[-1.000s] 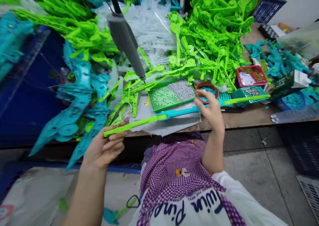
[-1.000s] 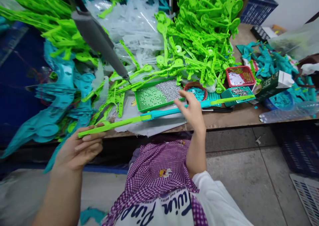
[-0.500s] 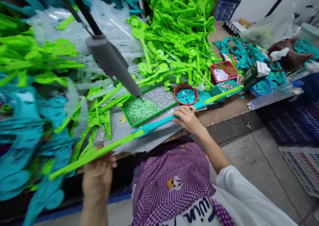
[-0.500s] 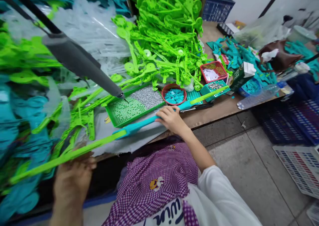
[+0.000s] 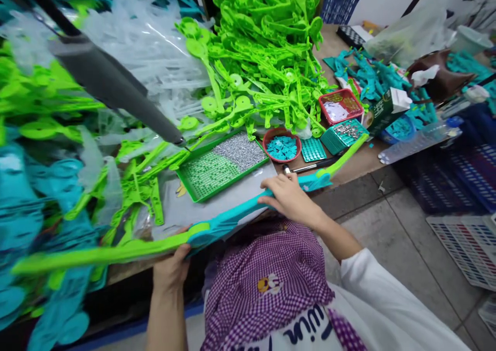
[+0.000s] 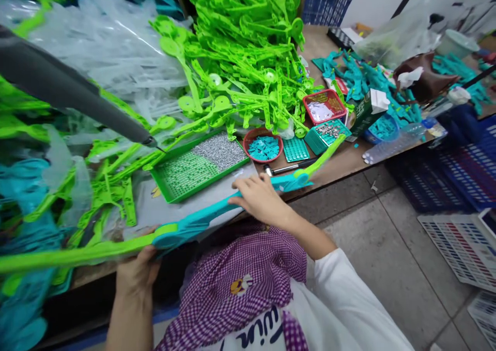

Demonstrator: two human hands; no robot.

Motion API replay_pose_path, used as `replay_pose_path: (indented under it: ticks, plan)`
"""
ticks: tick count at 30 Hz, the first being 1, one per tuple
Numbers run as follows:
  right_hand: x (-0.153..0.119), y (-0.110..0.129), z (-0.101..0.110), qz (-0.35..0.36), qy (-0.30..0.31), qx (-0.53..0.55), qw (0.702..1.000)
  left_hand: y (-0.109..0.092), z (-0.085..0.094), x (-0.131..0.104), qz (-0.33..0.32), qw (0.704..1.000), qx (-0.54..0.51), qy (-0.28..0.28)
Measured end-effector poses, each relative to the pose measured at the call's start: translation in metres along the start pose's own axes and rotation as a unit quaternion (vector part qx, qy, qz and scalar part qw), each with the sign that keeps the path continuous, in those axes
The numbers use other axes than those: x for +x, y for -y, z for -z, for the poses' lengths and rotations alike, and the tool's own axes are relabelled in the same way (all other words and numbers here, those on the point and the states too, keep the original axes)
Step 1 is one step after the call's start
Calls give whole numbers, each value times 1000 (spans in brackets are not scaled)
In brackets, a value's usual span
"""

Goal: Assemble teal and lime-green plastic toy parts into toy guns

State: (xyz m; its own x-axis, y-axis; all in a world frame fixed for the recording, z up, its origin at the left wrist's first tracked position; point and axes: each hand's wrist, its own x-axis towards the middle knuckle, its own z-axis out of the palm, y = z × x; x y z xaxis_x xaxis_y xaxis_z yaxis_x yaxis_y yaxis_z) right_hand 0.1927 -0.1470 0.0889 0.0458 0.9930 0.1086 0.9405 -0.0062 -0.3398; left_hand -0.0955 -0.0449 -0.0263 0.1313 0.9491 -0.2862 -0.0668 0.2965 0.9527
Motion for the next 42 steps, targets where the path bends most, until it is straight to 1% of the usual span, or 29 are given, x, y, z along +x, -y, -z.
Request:
replay_pose_path:
  ticks: [2, 4, 6, 8, 9, 11, 13, 16, 18, 21, 23, 26, 27, 28, 29, 30, 31, 32, 33, 34, 35, 37, 39, 42]
  plan:
    - [-4, 8, -12, 20, 3, -8, 1000, 8, 16, -1, -13, 1000, -4, 4]
    - [-13, 7, -14, 53, -10, -7, 998, 12, 29, -2, -33, 999, -4, 13]
    - [-28, -8, -4, 56, -42, -5, 997, 11, 34, -2, -46, 999, 3, 26]
    - [-42, -33, 11, 10, -77, -9, 997, 8, 34, -1, -51, 997, 19, 46]
    - [-48, -46, 19, -7, -83, -6, 997, 5, 32, -1, -54, 997, 26, 54]
    - [-53, -64, 28, 0, -60, 6, 998, 2, 29, -1, -56, 996, 33, 63]
    - [-49, -70, 27, 39, -15, 25, 999, 2, 27, -1, -59, 996, 29, 62]
    - [-33, -66, 15, 96, 33, 62, 993, 6, 29, 0, -61, 997, 17, 47]
    - [-24, -65, 5, 123, 29, 86, 988, 9, 30, 1, -59, 998, 10, 36]
    - [-15, -69, -4, 153, 4, 100, 983, 10, 29, 2, -49, 999, 7, 22]
    - [-9, -73, -6, 160, -2, 100, 982, 5, 24, 0, -33, 999, 6, 6]
    - [3, -77, 1, 135, -14, 103, 985, -11, 12, -8, 4, 1000, -1, -24]
    - [4, -77, 5, 121, -30, 109, 986, -18, 7, -12, 13, 999, -1, -35]
    - [2, -78, 10, 100, -60, 119, 986, -25, 4, -16, 16, 999, -3, -48]
    - [-3, -78, 16, 69, -107, 132, 983, -33, 0, -20, 11, 998, -7, -64]
    - [-12, -78, 20, 28, -168, 143, 975, -40, -2, -24, 0, 996, -16, -84]
    - [-24, -78, 23, -24, -239, 151, 959, -47, -3, -27, -13, 994, -30, -107]
    - [-38, -77, 23, -84, -309, 150, 935, -53, -4, -29, -19, 990, -48, -130]
    - [-53, -77, 22, -132, -360, 141, 913, -58, -4, -30, -13, 985, -69, -155]
    - [-67, -77, 18, -161, -387, 127, 899, -63, -5, -31, 7, 980, -89, -176]
    - [-78, -76, 13, -177, -400, 109, 892, -68, -6, -30, 39, 975, -107, -193]
    - [-93, -75, -1, -177, -409, 77, 892, -77, -11, -28, 113, 962, -131, -211]
    - [-95, -74, -14, -171, -419, 58, 890, -87, -20, -26, 167, 956, -133, -202]
    - [-88, -77, -26, -162, -431, 44, 886, -102, -35, -24, 204, 956, -122, -174]
